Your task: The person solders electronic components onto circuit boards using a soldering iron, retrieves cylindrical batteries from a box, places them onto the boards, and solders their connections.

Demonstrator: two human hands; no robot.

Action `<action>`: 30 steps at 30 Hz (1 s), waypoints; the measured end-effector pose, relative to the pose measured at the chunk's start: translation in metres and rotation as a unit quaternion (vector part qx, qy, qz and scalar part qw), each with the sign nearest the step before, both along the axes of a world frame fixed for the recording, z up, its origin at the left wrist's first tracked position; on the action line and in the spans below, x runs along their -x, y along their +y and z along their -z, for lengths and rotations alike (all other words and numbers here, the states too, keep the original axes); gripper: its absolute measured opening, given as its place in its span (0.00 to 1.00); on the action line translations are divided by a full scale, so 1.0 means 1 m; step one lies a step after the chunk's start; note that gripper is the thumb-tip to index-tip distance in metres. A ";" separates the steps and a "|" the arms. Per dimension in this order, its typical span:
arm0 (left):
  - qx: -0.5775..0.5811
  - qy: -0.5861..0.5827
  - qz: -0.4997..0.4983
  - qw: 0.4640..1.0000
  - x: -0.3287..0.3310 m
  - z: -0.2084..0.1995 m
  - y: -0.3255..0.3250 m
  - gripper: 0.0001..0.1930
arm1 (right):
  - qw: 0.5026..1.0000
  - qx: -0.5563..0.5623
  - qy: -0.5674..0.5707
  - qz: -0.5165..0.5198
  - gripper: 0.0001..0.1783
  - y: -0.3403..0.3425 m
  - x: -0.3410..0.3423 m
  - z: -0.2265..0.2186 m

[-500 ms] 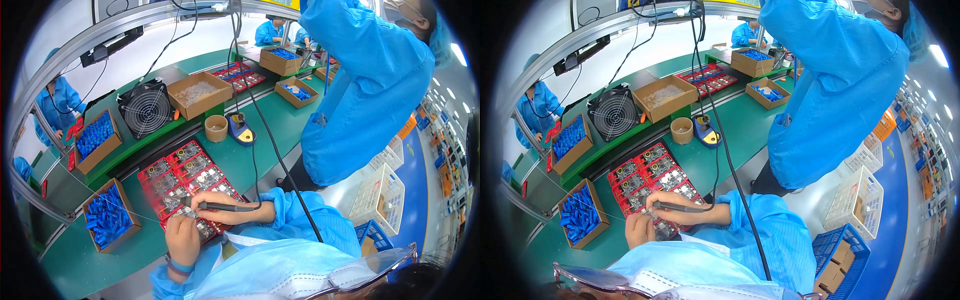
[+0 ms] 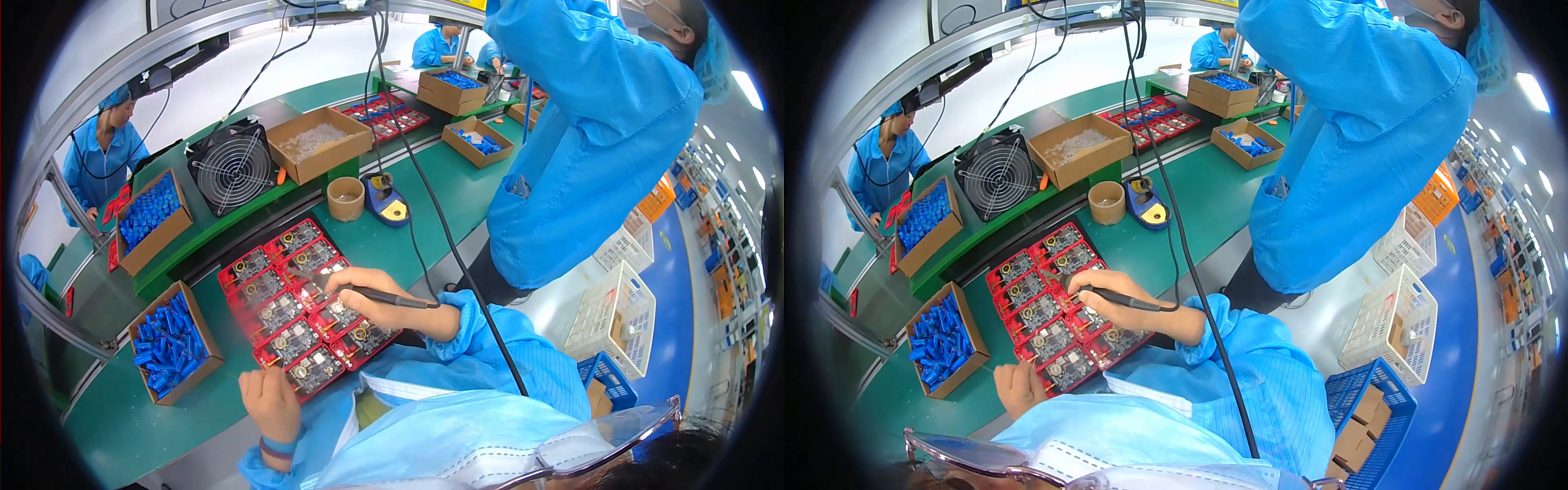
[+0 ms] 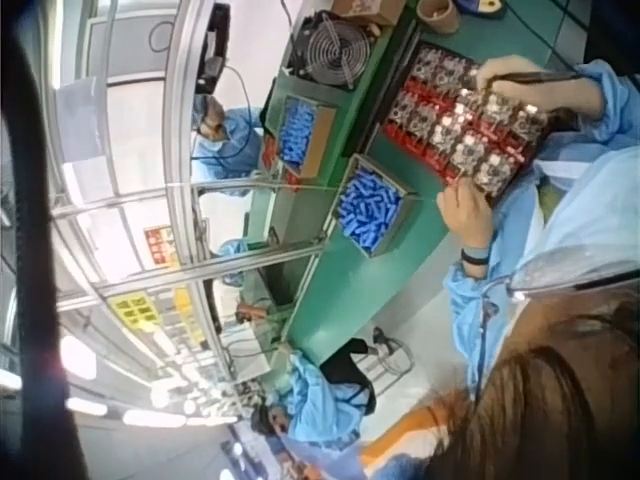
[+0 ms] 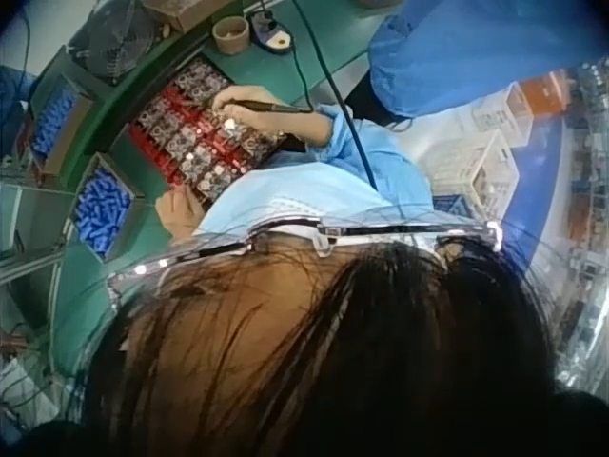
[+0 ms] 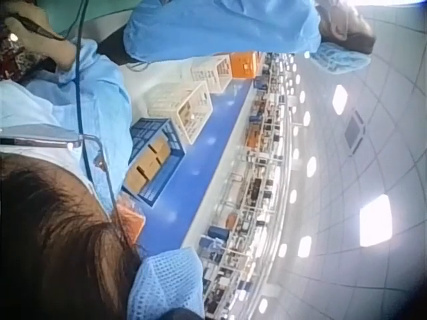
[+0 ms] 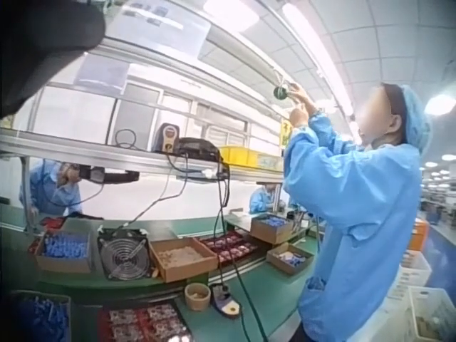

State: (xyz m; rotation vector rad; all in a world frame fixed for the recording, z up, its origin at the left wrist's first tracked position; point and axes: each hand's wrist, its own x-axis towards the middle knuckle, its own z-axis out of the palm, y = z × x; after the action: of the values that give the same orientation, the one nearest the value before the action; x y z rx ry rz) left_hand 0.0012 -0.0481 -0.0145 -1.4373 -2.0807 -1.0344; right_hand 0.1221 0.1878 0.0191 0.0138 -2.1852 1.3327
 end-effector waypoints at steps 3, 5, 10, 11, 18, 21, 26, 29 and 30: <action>-0.001 -0.059 -0.006 0.998 0.000 0.022 -0.014 0.05 | 1.000 0.000 -0.003 -0.015 0.12 0.001 -0.007 -0.002; 0.023 -0.075 0.013 0.997 0.000 0.043 -0.024 0.05 | 0.999 0.004 0.002 -0.031 0.11 0.007 -0.002 -0.001; 0.026 -0.138 -0.093 0.986 -0.010 0.050 -0.042 0.03 | 0.992 -0.044 -0.077 -0.093 0.10 -0.001 0.005 -0.022; -0.009 -0.136 -0.112 0.984 -0.010 0.043 -0.042 0.04 | 0.988 -0.003 -0.103 -0.117 0.09 -0.002 0.008 -0.021; 0.010 -0.156 -0.116 0.981 0.006 0.050 -0.041 0.09 | 0.984 -0.059 0.000 -0.166 0.14 -0.003 0.019 0.033; 0.027 -0.141 -0.084 0.986 0.001 0.047 -0.045 0.09 | 0.980 -0.052 -0.011 -0.192 0.15 -0.016 0.019 0.040; 0.061 -0.139 -0.051 0.987 0.005 0.046 -0.047 0.09 | 0.978 -0.049 -0.038 -0.199 0.16 -0.027 0.026 0.045; 0.070 -0.127 -0.043 0.989 0.008 0.045 -0.045 0.09 | 0.976 -0.048 -0.061 -0.201 0.15 -0.026 0.029 0.046; 0.072 -0.122 -0.040 0.989 0.009 0.046 -0.044 0.09 | 0.977 -0.045 -0.059 -0.201 0.15 -0.025 0.031 0.048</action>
State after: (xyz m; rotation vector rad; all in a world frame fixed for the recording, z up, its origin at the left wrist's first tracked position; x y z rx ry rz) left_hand -0.0075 -0.0923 -0.0600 -1.3377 -2.4104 -1.0955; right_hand 0.0914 0.1628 -0.0289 0.4449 -2.4298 1.4754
